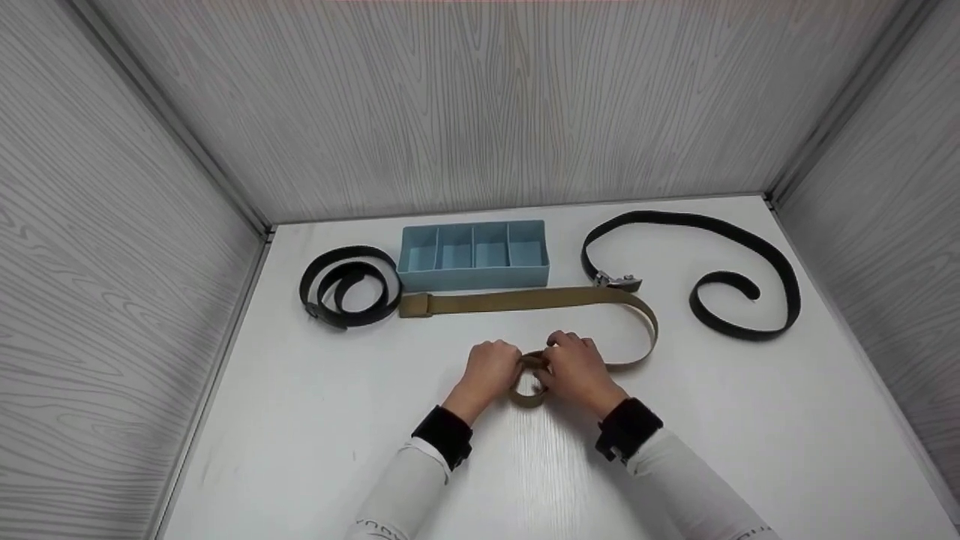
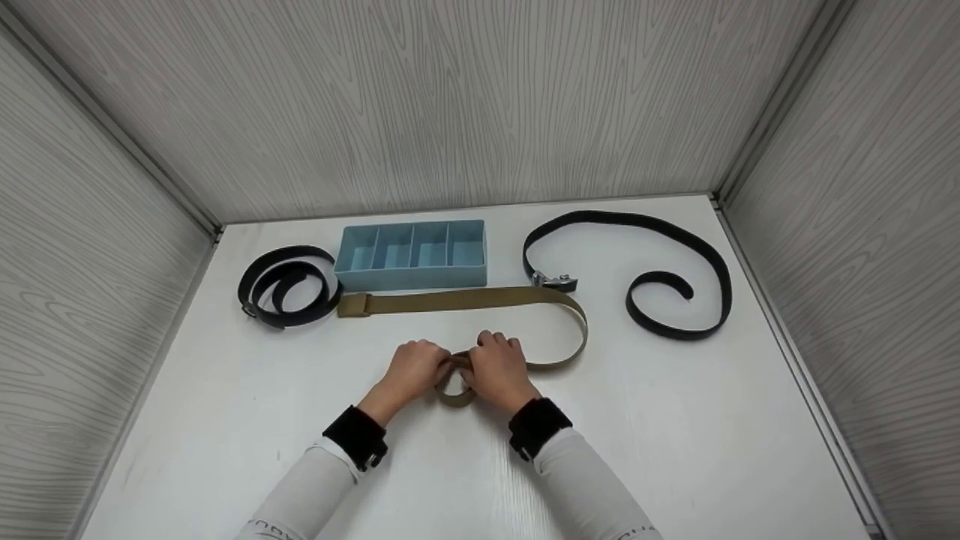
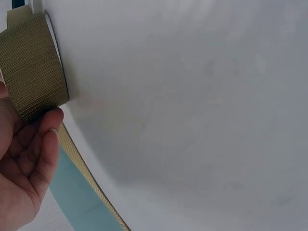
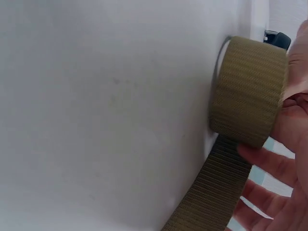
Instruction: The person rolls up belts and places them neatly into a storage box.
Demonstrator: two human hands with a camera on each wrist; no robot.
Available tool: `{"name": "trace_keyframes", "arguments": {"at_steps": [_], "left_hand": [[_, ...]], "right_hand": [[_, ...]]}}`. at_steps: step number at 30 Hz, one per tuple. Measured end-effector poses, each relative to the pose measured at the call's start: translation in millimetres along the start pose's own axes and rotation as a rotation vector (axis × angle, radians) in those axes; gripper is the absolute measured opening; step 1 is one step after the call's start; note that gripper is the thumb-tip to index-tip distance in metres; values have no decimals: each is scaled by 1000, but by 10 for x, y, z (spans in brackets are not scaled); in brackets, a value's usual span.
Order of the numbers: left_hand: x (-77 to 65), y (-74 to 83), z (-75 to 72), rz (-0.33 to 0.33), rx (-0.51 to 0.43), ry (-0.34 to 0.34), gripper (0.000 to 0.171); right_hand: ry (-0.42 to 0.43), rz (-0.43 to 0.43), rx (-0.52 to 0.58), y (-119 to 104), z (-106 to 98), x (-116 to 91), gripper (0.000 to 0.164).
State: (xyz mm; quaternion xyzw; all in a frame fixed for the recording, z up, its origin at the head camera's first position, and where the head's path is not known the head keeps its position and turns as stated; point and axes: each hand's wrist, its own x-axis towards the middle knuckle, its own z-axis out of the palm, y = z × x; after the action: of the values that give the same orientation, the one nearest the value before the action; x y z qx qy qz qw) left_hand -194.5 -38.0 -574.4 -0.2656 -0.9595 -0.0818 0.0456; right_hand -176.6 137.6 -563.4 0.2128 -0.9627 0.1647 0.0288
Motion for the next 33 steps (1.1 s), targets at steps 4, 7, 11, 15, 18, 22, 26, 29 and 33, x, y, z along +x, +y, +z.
{"name": "trace_keyframes", "arguments": {"at_steps": [4,7,11,15,18,22,26,29,33], "left_hand": [[-1,37,-15,-14,-15,-19,17],[-5,50,-25,-6,-35,-33,18],[-4,60,-9,-18,-31,-38,23],[0,80,9,-55,-36,-40,19],[-10,86,11,-112,-50,-24,16],[-29,82,4,-201,-72,0,14],[-38,92,-13,-236,-106,-21,13],[-35,93,-24,-225,-110,-55,11],[-33,96,-23,-167,-101,-78,16]], "right_hand": [[7,-9,-3,3,-12,-9,5],[28,-31,4,15,-3,-3,3],[51,-58,21,45,26,0,4],[50,-37,52,66,49,-3,6],[24,32,71,66,32,-10,18],[-15,134,61,58,-21,-13,19],[-15,143,49,11,-35,10,18],[20,96,23,-36,5,29,24],[28,19,6,-61,65,30,25]]}}
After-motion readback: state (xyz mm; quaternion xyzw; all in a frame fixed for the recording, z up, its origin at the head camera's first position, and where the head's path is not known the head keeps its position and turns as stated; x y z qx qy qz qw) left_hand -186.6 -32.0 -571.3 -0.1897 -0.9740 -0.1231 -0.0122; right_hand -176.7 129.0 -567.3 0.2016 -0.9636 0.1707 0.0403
